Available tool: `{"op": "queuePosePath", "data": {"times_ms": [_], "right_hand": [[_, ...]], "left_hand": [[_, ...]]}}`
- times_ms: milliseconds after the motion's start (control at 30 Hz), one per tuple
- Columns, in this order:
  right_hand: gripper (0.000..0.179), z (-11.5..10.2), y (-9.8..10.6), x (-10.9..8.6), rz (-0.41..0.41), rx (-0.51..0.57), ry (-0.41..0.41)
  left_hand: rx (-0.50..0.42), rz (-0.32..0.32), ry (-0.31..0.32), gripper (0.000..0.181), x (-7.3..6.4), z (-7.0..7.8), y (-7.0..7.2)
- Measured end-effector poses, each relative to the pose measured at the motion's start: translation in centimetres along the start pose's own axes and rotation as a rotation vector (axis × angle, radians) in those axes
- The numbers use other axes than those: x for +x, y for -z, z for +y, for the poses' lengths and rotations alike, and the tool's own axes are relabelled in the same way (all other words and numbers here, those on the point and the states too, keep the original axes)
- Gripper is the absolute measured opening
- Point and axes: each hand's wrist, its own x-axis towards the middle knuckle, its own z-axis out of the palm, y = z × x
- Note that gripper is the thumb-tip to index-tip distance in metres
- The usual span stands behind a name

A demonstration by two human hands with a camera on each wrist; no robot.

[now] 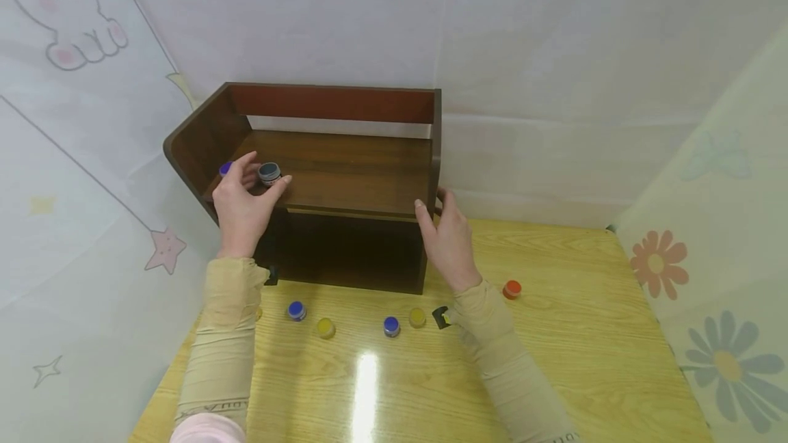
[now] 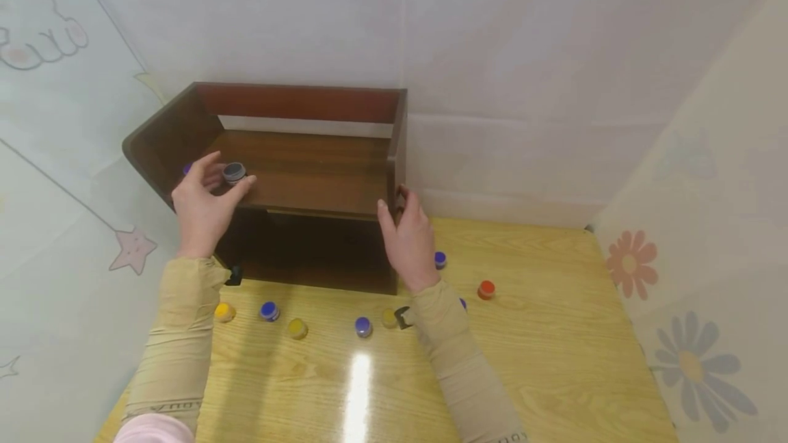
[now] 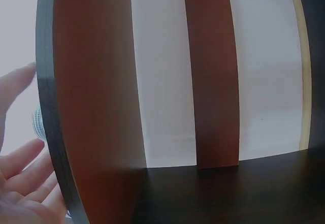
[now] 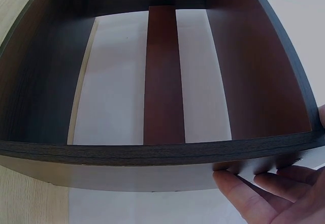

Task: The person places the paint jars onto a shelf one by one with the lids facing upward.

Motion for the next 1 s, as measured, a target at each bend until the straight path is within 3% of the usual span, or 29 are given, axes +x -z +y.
{"op": "queuePosePath", "data": {"times_ms": [133, 300, 467, 633, 833, 1000], "right_hand": [[0.061, 0.1, 0.0, 0.0, -0.002, 0.001, -0.005], [0.06, 0.1, 0.0, 0.0, 0.001, -0.004, -0.004], [0.06, 0.1, 0.0, 0.0, 0.007, -0.009, 0.003], [0.06, 0.1, -0.1, 0.0, 0.009, -0.01, 0.003], [0.061, 0.0, 0.0, 0.0, 0.006, -0.007, -0.004], [0.061, 0.0, -0.1, 0.1, 0.005, -0.006, -0.007]], "left_hand": [[-0.048, 0.038, -0.028, 0.062, -0.1, 0.3, 0.1], [-0.113, 0.129, -0.101, 0.048, -0.3, 1.1, 0.5], [-0.17, 0.206, -0.117, 0.039, -0.4, 2.2, 1.3], [-0.193, 0.253, -0.119, 0.036, -0.8, 4.4, 2.4], [-0.231, 0.279, -0.167, 0.031, -2.0, 7.7, 4.1], [-0.282, 0.314, -0.154, 0.027, -2.9, 8.7, 4.8]]}}
